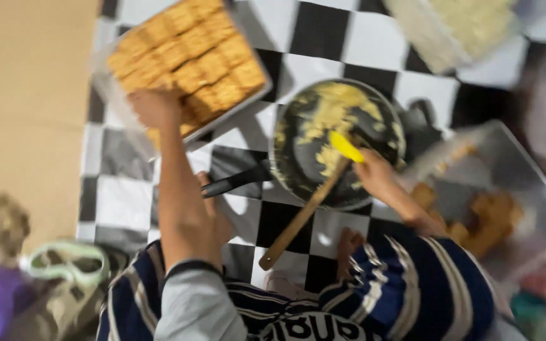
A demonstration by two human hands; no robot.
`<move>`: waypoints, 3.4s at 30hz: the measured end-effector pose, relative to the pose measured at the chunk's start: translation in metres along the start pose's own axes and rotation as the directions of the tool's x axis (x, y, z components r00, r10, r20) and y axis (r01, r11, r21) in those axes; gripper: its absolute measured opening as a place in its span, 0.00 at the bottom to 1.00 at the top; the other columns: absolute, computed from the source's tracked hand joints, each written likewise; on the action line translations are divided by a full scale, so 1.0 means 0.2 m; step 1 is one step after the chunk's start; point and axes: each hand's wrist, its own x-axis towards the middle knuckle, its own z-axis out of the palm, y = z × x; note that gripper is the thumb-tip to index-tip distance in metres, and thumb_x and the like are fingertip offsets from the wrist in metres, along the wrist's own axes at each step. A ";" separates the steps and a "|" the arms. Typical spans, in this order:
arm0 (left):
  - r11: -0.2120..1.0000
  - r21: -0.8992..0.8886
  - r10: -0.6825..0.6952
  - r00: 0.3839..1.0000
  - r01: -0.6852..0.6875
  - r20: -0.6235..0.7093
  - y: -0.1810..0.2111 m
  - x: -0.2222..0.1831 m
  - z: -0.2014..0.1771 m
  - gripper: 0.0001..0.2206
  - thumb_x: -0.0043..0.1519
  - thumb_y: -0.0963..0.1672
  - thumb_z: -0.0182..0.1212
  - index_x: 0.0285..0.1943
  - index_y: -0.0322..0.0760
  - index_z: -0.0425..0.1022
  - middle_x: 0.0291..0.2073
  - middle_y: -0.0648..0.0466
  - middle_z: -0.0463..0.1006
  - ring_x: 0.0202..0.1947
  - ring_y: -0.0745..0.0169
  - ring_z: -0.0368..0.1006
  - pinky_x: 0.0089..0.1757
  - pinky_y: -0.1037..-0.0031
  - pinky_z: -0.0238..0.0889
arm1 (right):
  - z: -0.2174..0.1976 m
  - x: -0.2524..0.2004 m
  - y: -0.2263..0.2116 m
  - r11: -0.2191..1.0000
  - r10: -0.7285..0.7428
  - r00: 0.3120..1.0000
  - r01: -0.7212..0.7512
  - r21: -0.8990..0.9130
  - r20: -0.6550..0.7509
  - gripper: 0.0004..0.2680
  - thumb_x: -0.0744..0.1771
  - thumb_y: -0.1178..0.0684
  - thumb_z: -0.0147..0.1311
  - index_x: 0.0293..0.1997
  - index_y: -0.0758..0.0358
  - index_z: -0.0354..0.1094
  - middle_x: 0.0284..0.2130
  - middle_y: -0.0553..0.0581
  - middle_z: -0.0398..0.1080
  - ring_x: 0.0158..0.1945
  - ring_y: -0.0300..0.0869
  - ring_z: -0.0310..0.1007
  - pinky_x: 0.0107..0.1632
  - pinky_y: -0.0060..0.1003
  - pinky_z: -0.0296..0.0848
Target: Preparing cracker sandwiches by spreading a yellow filling onto crackers using a spatula.
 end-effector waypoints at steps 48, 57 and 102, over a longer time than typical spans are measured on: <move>0.444 -0.677 0.750 0.656 -0.588 -0.078 -0.01 -1.84 -0.14 0.21 0.69 0.37 0.62 0.71 0.34 0.63 0.76 0.36 0.31 0.70 0.30 0.59 0.53 0.55 0.79 | -1.21 -1.03 1.05 0.603 0.758 0.445 -0.196 0.773 -0.477 0.18 0.62 0.67 0.59 0.58 0.64 0.71 0.48 0.72 0.73 0.35 0.41 0.75 0.29 0.27 0.83; 0.499 -0.588 0.765 0.642 -0.637 -0.047 -0.09 -1.99 -0.36 0.21 0.66 0.38 0.64 0.68 0.29 0.64 0.74 0.33 0.37 0.69 0.25 0.55 0.56 0.56 0.76 | -1.31 -0.97 1.32 0.679 0.684 0.559 -0.255 0.689 -0.468 0.15 0.61 0.60 0.65 0.52 0.60 0.75 0.40 0.61 0.76 0.36 0.43 0.80 0.35 0.34 0.83; 0.130 -0.925 0.032 0.931 0.357 0.364 -0.45 -1.11 0.48 0.14 0.66 0.42 0.63 0.60 0.32 0.75 0.45 0.41 0.79 0.41 0.54 0.79 0.38 0.66 0.78 | 0.25 0.21 -0.28 0.692 -0.087 0.985 0.168 -0.702 0.150 0.11 0.70 0.58 0.40 0.56 0.65 0.67 0.32 0.68 0.78 0.38 0.58 0.81 0.40 0.54 0.75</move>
